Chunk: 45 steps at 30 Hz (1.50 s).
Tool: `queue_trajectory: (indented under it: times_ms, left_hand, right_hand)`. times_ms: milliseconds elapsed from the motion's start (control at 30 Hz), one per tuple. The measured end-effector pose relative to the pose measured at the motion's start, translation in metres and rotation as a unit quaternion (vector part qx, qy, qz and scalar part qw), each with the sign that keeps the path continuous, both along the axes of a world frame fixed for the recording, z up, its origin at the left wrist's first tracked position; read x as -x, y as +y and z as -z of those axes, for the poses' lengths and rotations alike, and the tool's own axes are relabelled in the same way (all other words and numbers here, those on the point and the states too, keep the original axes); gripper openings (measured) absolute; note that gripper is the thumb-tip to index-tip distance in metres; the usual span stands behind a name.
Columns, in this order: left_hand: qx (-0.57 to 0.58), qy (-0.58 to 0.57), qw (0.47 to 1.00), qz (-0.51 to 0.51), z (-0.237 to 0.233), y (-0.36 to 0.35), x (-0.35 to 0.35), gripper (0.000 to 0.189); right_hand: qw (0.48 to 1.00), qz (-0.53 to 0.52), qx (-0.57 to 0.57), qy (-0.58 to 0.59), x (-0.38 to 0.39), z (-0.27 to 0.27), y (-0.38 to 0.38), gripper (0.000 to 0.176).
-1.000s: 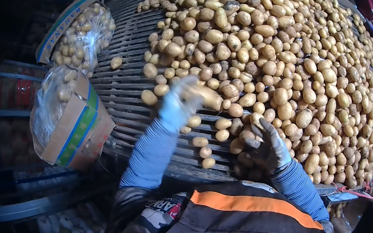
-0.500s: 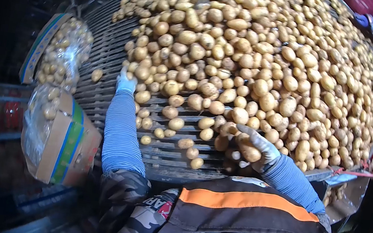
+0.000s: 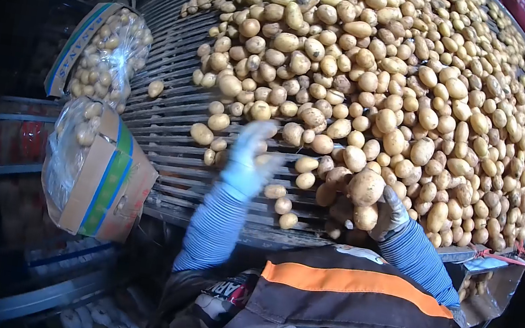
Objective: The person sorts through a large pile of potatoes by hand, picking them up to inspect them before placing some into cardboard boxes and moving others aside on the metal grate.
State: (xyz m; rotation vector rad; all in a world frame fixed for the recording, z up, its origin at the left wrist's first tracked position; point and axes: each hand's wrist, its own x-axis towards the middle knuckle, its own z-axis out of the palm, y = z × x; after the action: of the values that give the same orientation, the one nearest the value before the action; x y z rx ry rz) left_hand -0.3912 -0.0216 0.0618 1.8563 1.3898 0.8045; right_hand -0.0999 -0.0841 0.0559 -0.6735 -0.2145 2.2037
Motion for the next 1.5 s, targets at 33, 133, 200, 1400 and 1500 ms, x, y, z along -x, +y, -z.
queue_trajectory:
  times_ms: [33, 133, 200, 1400, 1500]
  left_hand:
    - [-0.034, 0.099, 0.993, -0.061, 0.011, 0.004, 0.030, 0.066]
    - [-0.035, 0.289, 0.936, -0.200, 0.028, 0.014, 0.116, 0.063]
    - [-0.019, 0.379, 0.903, -0.201, 0.044, 0.021, 0.150, 0.064]
    - [0.163, 0.413, 0.858, 0.258, -0.002, -0.026, -0.023, 0.084]
    - [0.084, 0.384, 0.887, 0.241, 0.003, -0.027, -0.026, 0.086]
  right_hand:
    - [1.000, 0.005, -0.002, 0.027, -0.002, 0.008, -0.002, 0.092]
    - [0.985, 0.032, -0.021, 0.168, -0.002, 0.032, -0.008, 0.083]
    - [0.981, 0.045, 0.031, 0.184, -0.005, 0.044, -0.012, 0.084]
    - [0.987, 0.143, -0.078, -0.002, -0.016, 0.044, -0.027, 0.082]
    - [0.986, 0.152, -0.070, -0.004, -0.013, 0.040, -0.027, 0.091]
